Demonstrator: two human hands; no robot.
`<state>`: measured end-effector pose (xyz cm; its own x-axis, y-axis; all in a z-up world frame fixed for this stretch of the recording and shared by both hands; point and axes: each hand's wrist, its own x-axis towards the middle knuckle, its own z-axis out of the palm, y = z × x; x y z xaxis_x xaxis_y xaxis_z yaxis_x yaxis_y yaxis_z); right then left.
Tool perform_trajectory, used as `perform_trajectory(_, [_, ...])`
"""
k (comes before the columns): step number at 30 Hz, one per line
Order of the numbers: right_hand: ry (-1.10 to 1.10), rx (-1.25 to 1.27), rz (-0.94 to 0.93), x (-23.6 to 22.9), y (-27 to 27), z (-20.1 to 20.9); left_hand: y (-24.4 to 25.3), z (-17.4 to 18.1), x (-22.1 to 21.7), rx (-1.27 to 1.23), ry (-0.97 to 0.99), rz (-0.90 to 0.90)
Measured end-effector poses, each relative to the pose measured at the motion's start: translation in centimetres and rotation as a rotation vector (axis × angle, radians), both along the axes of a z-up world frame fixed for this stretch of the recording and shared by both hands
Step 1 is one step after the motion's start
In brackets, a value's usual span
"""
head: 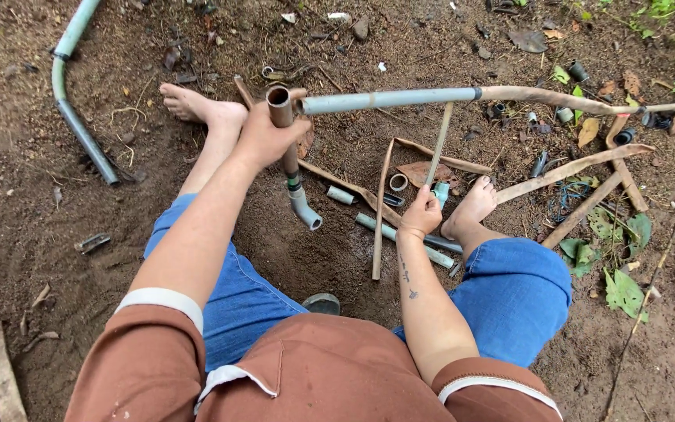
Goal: Sawing a PVC pipe and attempting to assemble a structure using various pipes and connectors on the ground.
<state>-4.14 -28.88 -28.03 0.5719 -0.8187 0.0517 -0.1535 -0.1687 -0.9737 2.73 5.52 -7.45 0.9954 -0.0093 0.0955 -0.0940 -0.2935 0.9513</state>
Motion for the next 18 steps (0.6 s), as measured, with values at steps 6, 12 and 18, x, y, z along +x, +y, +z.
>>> perform_trajectory(6, [0.055,-0.034,-0.019,-0.6,0.3,-1.1,-1.6,-0.4,0.0,-0.036,-0.040,0.018])
perform_trajectory(12, [0.537,0.002,0.015,-2.8,1.0,-4.1,-2.8,1.0,-1.6,0.012,-0.106,-0.027])
perform_trajectory(18, [0.586,0.330,0.333,0.3,3.8,6.3,-4.6,2.5,-4.4,0.052,-0.212,-0.087])
